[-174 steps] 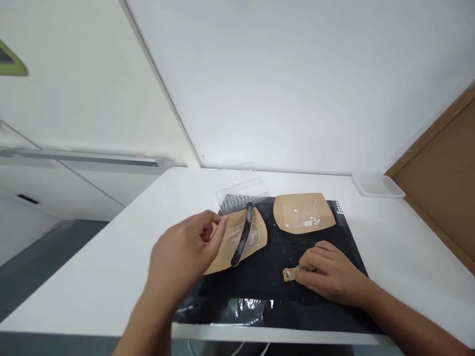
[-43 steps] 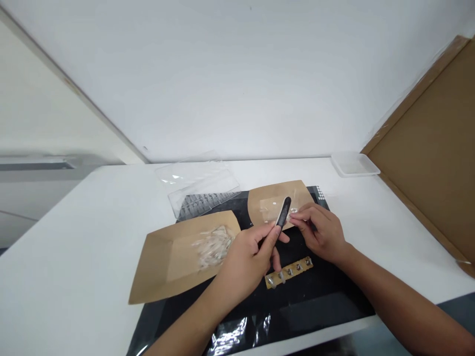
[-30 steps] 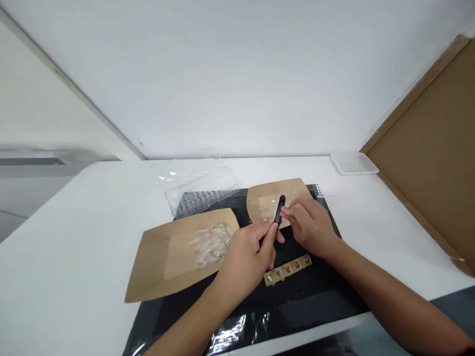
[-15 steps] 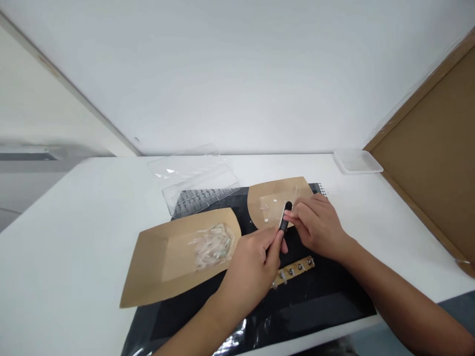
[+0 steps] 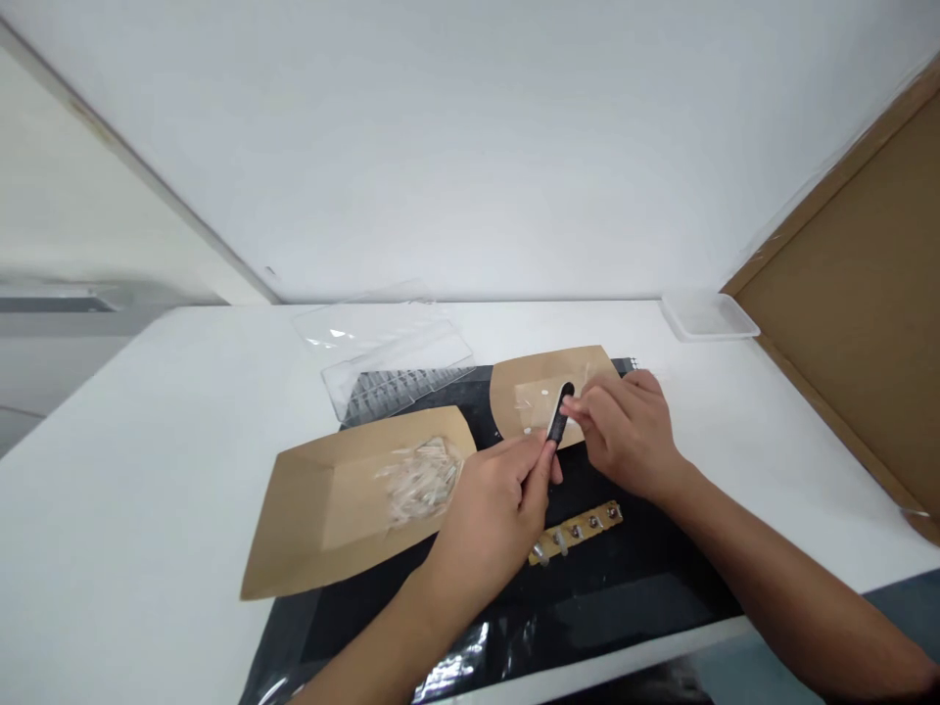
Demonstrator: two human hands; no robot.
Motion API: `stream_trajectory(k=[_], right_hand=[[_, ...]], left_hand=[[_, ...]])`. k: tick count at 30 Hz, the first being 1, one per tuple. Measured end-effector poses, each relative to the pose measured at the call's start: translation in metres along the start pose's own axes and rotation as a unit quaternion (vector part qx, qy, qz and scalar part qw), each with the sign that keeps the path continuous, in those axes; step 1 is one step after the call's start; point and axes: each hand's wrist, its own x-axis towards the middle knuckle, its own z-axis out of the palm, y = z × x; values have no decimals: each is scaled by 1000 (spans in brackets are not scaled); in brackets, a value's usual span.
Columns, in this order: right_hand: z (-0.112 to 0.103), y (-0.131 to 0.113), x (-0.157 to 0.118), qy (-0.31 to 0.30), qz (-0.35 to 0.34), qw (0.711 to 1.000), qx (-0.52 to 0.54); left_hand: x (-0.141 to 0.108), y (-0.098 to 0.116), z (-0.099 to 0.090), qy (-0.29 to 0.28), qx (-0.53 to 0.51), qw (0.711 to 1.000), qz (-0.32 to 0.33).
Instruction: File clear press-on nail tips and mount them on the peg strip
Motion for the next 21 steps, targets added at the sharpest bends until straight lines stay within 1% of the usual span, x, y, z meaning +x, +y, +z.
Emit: stream_trajectory(k=[1, 4, 5, 8, 9, 12, 13, 16, 17, 20, 21], right_hand=[[1, 0, 1, 5, 3, 1000, 2], [4, 0, 2, -36, -29, 998, 38], [4, -1, 2, -38, -32, 998, 41], [3, -2, 2, 5, -6, 1000, 25], [2, -2, 1, 10, -2, 1000, 24], [0, -2, 1, -28, -27, 998, 41], [0, -2, 1, -30, -30, 998, 40], [0, -2, 2, 12, -12, 1000, 20], [0, -1, 3, 17, -13, 1000, 21], [0, 0, 4, -9, -41, 998, 37], [-1, 0, 4, -7, -40, 998, 37]], left_hand=[[0, 0, 0, -4, -1, 1000, -4], [0, -1, -1, -7, 2, 1000, -5], [0, -2, -1, -6, 3, 1000, -2], [-1, -3, -1, -3, 4, 1000, 6], [-1, -3, -1, -5, 4, 1000, 6], [-2, -2, -2, -8, 5, 1000, 4], [-2, -2, -3, -6, 4, 1000, 5], [-1, 0, -5, 6, 4, 1000, 5], [-1, 0, -5, 8, 8, 1000, 5], [-1, 1, -6, 9, 16, 1000, 11], [-1, 2, -6, 9, 14, 1000, 13]])
